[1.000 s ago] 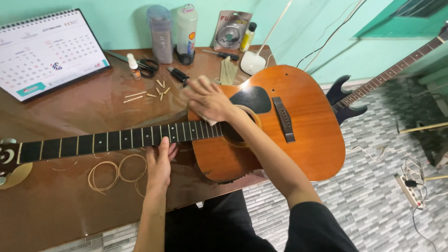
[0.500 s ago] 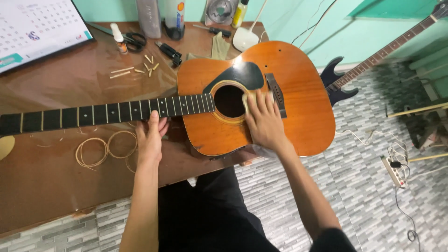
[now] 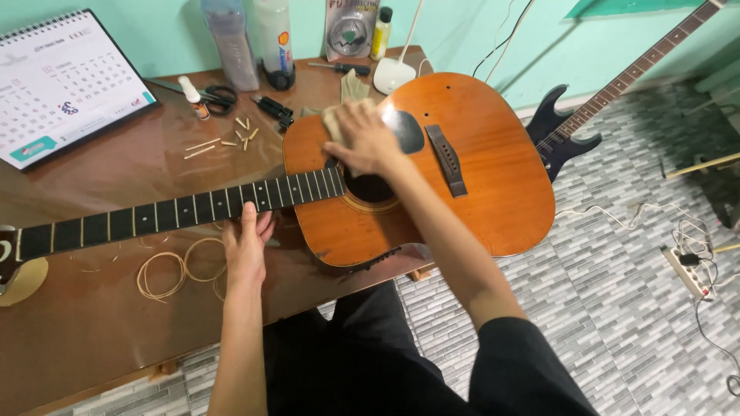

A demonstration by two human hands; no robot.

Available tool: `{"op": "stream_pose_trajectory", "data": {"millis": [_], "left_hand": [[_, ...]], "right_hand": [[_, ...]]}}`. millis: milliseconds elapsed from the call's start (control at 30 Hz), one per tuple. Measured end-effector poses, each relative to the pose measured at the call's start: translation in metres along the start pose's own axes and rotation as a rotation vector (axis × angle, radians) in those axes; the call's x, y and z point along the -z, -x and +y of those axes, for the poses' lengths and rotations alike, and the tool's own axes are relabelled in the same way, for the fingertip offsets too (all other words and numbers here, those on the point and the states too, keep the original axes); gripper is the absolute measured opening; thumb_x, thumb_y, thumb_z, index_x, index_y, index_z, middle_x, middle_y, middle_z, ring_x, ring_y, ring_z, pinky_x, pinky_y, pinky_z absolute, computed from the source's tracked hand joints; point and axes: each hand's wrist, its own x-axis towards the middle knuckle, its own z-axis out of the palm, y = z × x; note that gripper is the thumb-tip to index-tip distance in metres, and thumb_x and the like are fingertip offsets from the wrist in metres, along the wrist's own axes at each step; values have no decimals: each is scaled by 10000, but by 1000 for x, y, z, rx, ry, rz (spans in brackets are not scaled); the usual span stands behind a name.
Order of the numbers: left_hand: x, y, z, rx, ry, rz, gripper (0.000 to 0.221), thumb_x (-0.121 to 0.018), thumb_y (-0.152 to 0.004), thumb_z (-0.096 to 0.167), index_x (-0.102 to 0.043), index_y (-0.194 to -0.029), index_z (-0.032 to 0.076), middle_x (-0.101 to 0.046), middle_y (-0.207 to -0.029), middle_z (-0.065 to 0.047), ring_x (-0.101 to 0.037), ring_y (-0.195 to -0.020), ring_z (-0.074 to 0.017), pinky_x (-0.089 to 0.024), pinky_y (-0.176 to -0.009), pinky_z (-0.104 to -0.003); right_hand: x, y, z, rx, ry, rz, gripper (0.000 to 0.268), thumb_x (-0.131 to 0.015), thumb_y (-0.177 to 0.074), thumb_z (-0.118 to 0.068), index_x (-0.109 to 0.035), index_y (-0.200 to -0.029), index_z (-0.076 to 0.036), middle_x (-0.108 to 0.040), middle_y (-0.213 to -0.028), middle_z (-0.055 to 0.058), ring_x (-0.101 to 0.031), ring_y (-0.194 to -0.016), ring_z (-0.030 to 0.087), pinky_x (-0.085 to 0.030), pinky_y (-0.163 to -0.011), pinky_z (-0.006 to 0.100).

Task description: Cleaning the body, neck, and headstock of an acoustic guitar using a cloth.

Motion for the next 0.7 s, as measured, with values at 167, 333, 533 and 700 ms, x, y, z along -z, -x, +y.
{"op": "stream_pose_trajectory", "data": {"millis": [167, 333, 533, 700], "left_hand": [[-3, -5, -2, 65, 48, 40, 1090, -757, -1023, 419, 30, -1541, -128, -322, -1472, -436, -633, -1201, -476, -516, -1081, -553], [-3, 0, 3, 72, 54, 54, 1047, -778, -1012, 381, -28, -1550, -113, -313, -1496, -406, -660, -1194, -436, -543, -1053, -538], [3, 0, -3, 52, 28, 44, 906, -734, -1025, 366, -164, -1542, -111, -342, -1473, -365, -627, -1180, -470, -534, -1024, -550], [6, -3, -9, 22, -36, -9, 805, -706, -1025, 395, -281, -1521, -75, -502, -1394, -306, -641, -1161, -440, -528, -1005, -539]], "right_hand": [[5, -5, 106, -129, -127, 34, 1003, -689, -778, -652, -436, -1490, 7, -404, -1527, 248, -370, -1426, 478, -325, -1173, 592], [-40, -24, 160, -348, -133, 194, 275, -782, -783, -451, -761, -1053, -404, -761, -1031, -108, -738, -1009, 256, -582, -906, 427], [30, 45, 83, -253, 106, 31, 814, -648, -742, -791, -672, -1270, -172, -724, -1193, 118, -679, -1093, 392, -565, -890, 553], [8, 82, 63, -261, 112, -14, 751, -808, -726, -622, -577, -1204, -91, -627, -1233, 97, -643, -1138, 359, -549, -939, 506]]}}
